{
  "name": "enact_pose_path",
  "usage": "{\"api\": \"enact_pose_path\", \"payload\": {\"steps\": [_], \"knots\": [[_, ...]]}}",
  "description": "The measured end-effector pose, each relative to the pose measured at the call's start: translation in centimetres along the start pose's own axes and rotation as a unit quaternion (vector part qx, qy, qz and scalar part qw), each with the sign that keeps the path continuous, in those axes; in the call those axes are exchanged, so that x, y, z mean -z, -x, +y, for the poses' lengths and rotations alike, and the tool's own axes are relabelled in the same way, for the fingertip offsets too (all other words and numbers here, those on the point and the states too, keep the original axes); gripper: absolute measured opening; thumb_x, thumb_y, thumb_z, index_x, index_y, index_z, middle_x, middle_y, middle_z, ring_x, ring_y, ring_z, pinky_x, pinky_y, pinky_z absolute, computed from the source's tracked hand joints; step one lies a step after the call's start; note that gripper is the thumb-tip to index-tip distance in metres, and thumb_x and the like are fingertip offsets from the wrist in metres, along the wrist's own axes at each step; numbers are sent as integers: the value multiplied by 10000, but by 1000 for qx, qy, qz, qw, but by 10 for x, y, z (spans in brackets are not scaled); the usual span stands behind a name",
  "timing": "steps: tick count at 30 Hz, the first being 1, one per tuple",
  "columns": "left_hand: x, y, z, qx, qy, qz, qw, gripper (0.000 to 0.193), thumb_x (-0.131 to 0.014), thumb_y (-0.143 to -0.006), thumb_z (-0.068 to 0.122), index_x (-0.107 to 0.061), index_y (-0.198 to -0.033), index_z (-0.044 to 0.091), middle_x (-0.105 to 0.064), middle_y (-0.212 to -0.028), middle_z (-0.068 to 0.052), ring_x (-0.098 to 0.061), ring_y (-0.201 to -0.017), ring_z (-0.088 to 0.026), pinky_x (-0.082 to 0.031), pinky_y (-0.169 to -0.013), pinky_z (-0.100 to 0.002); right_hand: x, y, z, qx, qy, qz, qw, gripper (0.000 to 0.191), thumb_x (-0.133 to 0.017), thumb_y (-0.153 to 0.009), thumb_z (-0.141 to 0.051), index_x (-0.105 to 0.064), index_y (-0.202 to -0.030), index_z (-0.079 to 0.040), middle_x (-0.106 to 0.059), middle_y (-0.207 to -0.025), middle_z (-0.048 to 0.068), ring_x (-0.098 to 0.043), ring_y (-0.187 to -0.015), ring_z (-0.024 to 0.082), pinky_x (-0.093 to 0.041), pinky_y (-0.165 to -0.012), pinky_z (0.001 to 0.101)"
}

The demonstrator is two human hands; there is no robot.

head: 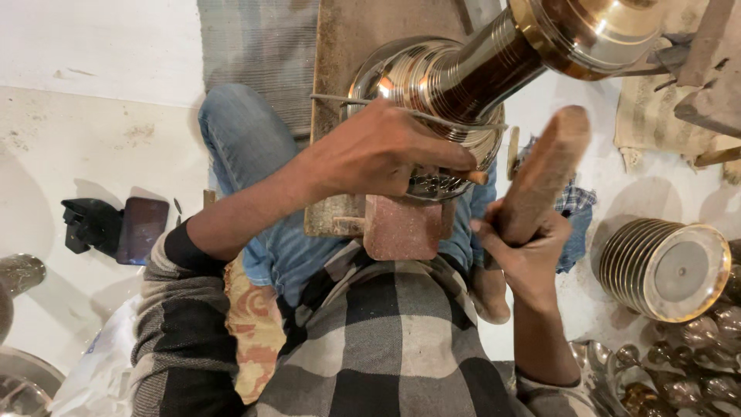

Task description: The person sits at a workbench and hammers the surface of a brass vessel with a wooden mallet, using a small punch held against the metal. They reposition the vessel and punch repeatedly to work different spots on the vessel's body.

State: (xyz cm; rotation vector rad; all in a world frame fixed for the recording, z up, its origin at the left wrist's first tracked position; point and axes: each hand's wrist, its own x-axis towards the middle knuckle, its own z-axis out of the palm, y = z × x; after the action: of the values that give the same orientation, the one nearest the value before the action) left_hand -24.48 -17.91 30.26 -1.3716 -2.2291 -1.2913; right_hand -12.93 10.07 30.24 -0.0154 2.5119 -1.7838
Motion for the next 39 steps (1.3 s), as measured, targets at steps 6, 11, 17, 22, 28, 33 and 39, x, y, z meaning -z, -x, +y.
{"api": "enact_pose_path", "payload": {"steps": [6, 11, 17, 22, 28, 33, 39], "knots": [[-1, -8, 4, 56, 18, -124, 991, 554, -682, -823, -85, -740, -1259, 252, -791, -852, 1, -575, -469, -120, -436, -413, -278, 15, 4, -11, 67, -110, 79, 988, 205, -747, -926, 40, -621, -1021, -91, -682, -903, 6, -647, -725, 85, -562, -657, 252], [1, -17, -1, -21, 21, -109, 994, 510, -700, -806, -29, -745, -1236, 243, -712, -669, 6, -578, -521, -100, -419, -433, -294, 17, 7, 1, 124, 115, 95, 981, 214, -721, -848, 61, -601, -1010, -10, -618, -855, 62, -590, -673, 126, -490, -567, 270], [8, -30, -3, -54, 5, -212, 976, 454, -711, -823, -20, -766, -1159, 280, -617, -503, -10, -571, -426, -125, -392, -358, -320, 5, 21, 38, 159, 84, 156, 971, 231, -726, -862, 21, -524, -957, -36, -575, -842, 28, -543, -712, 121, -431, -623, 279], [18, -42, -2, -79, 6, -258, 963, 322, -743, -733, 7, -762, -1004, 180, -619, -517, -30, -614, -474, -181, -413, -394, -387, -6, 33, 62, 160, 221, 169, 947, 189, -746, -872, -3, -573, -947, -5, -541, -810, 65, -529, -693, 139, -438, -659, 301], [25, -48, 0, -139, 34, -238, 961, 365, -761, -659, -1, -787, -976, 177, -690, -602, -49, -684, -543, -247, -473, -433, -428, -20, 43, 71, 126, 264, 215, 932, 152, -727, -867, -16, -576, -855, -21, -552, -758, 86, -532, -666, 167, -455, -659, 314], [25, -52, 0, -165, 27, -277, 946, 278, -744, -718, -9, -775, -938, 159, -707, -634, -50, -711, -593, -234, -519, -472, -431, -33, 44, 65, 218, 361, 256, 870, 259, -801, -931, 36, -582, -804, -23, -575, -722, 96, -551, -626, 204, -428, -624, 353], [24, -54, -2, -164, 3, -323, 932, 176, -777, -722, 26, -746, -859, 133, -685, -591, -45, -696, -568, -227, -508, -472, -433, -36, 44, 58, 191, 356, 253, 879, 212, -810, -921, 21, -599, -900, 2, -628, -787, 91, -579, -665, 194, -445, -637, 337]]}}
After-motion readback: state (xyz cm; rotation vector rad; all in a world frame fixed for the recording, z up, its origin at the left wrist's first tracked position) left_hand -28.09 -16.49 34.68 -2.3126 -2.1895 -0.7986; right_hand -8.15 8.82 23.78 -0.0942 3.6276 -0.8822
